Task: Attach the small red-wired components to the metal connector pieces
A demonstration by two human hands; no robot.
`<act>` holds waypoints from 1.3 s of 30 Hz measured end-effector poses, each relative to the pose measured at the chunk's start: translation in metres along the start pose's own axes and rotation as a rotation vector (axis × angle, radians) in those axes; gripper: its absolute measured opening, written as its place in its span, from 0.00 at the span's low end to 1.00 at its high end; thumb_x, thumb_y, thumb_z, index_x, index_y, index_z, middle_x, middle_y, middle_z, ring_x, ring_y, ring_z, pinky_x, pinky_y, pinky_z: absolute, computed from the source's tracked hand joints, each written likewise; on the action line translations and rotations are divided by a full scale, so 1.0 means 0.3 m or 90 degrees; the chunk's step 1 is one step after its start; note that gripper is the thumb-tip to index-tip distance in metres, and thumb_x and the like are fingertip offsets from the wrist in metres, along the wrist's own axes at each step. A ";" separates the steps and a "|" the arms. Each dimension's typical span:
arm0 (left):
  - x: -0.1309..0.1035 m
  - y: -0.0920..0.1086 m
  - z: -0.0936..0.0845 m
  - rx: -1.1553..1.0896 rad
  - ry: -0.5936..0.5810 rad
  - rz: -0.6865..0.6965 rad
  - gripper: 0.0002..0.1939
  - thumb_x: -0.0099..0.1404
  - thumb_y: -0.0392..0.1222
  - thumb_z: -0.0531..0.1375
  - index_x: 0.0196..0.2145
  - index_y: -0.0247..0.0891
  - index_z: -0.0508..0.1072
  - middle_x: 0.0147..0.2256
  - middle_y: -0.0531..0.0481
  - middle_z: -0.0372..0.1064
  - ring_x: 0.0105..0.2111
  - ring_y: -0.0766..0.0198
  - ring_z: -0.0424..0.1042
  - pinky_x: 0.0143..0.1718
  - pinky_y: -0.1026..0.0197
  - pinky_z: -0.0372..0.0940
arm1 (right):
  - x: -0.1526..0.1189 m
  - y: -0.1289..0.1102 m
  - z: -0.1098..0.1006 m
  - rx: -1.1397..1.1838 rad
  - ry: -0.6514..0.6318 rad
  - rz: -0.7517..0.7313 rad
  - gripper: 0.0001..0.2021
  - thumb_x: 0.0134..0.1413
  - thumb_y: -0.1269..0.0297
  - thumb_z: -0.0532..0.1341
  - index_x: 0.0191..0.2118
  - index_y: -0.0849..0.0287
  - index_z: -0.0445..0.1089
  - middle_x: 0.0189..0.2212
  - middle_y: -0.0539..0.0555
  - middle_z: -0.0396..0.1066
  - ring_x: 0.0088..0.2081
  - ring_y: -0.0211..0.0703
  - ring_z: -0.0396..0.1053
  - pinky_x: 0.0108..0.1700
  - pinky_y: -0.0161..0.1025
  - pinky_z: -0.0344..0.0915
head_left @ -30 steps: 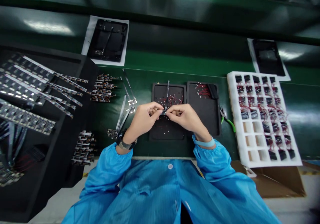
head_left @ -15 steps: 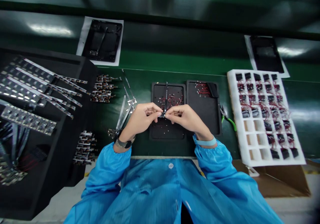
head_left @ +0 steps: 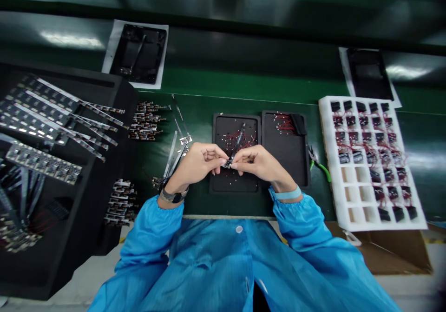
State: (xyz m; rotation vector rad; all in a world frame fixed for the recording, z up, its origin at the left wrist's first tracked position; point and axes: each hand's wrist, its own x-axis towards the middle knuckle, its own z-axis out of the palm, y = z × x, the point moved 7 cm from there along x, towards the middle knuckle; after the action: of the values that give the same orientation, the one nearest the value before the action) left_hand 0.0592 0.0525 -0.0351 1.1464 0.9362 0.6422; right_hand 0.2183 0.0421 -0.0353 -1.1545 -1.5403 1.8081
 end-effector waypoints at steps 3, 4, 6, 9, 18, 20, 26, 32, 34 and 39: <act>-0.003 0.006 0.002 -0.004 0.001 0.000 0.04 0.60 0.37 0.70 0.32 0.35 0.80 0.21 0.51 0.73 0.20 0.66 0.72 0.24 0.65 0.69 | 0.001 0.002 0.001 0.007 -0.004 -0.003 0.19 0.55 0.49 0.74 0.34 0.63 0.79 0.21 0.51 0.75 0.22 0.35 0.67 0.26 0.34 0.61; -0.004 0.008 0.002 -0.003 0.004 0.002 0.03 0.60 0.37 0.69 0.32 0.35 0.80 0.21 0.51 0.73 0.20 0.67 0.72 0.24 0.65 0.69 | 0.001 0.002 0.001 0.008 -0.005 -0.003 0.18 0.55 0.50 0.74 0.34 0.63 0.79 0.21 0.52 0.75 0.22 0.35 0.67 0.27 0.33 0.61; -0.006 0.009 0.001 0.001 0.008 0.002 0.03 0.60 0.37 0.69 0.32 0.35 0.80 0.21 0.51 0.73 0.20 0.67 0.72 0.24 0.65 0.69 | 0.000 0.003 0.002 0.010 -0.006 -0.002 0.18 0.55 0.50 0.74 0.34 0.63 0.79 0.21 0.52 0.75 0.22 0.35 0.67 0.27 0.33 0.61; -0.006 0.010 0.001 0.011 0.010 0.002 0.04 0.60 0.38 0.70 0.32 0.35 0.80 0.21 0.51 0.73 0.20 0.67 0.72 0.23 0.65 0.68 | -0.001 0.001 0.002 0.009 -0.005 -0.001 0.18 0.54 0.50 0.74 0.33 0.62 0.79 0.21 0.52 0.75 0.22 0.36 0.68 0.27 0.34 0.62; -0.006 -0.003 -0.002 0.022 0.004 0.014 0.03 0.62 0.37 0.69 0.33 0.35 0.80 0.21 0.51 0.72 0.20 0.66 0.72 0.24 0.65 0.67 | -0.002 0.005 0.005 0.008 -0.003 -0.003 0.18 0.55 0.49 0.74 0.34 0.62 0.79 0.22 0.52 0.76 0.23 0.37 0.70 0.28 0.34 0.65; -0.007 -0.006 -0.003 0.024 0.002 0.014 0.03 0.62 0.37 0.68 0.33 0.35 0.80 0.21 0.51 0.73 0.20 0.66 0.72 0.24 0.65 0.67 | 0.001 0.008 0.008 0.003 -0.004 -0.006 0.18 0.55 0.49 0.74 0.34 0.62 0.79 0.22 0.52 0.76 0.24 0.38 0.70 0.28 0.35 0.65; -0.018 0.034 -0.022 0.041 0.039 0.067 0.05 0.65 0.39 0.68 0.37 0.36 0.81 0.23 0.51 0.73 0.23 0.66 0.72 0.26 0.65 0.68 | -0.012 -0.046 -0.028 -0.090 0.038 -0.076 0.13 0.61 0.53 0.71 0.39 0.59 0.81 0.32 0.55 0.81 0.35 0.45 0.76 0.41 0.41 0.72; -0.045 0.086 -0.100 -0.039 0.167 0.153 0.09 0.66 0.43 0.69 0.39 0.35 0.78 0.28 0.48 0.76 0.24 0.63 0.77 0.22 0.65 0.68 | -0.072 -0.091 -0.131 -0.256 0.130 -0.145 0.08 0.63 0.58 0.69 0.43 0.56 0.81 0.40 0.56 0.79 0.40 0.47 0.75 0.47 0.44 0.70; -0.053 0.092 -0.125 -0.065 0.202 0.176 0.10 0.66 0.43 0.70 0.39 0.35 0.77 0.32 0.46 0.78 0.28 0.60 0.81 0.24 0.63 0.72 | -0.065 -0.061 -0.107 -0.310 0.065 -0.131 0.07 0.66 0.60 0.67 0.43 0.56 0.80 0.36 0.54 0.78 0.35 0.45 0.73 0.43 0.43 0.69; -0.064 0.101 -0.156 -0.068 0.260 0.215 0.12 0.63 0.40 0.71 0.42 0.35 0.77 0.31 0.48 0.78 0.30 0.59 0.82 0.29 0.62 0.76 | -0.035 -0.026 -0.071 -0.490 0.084 -0.145 0.03 0.64 0.67 0.67 0.42 0.56 0.76 0.30 0.51 0.73 0.37 0.46 0.69 0.46 0.44 0.64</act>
State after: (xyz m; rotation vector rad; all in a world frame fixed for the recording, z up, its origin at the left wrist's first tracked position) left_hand 0.0098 0.0679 -0.0066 1.1066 1.0430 1.2202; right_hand 0.2405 0.0469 -0.0249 -1.3051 -2.2572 0.9709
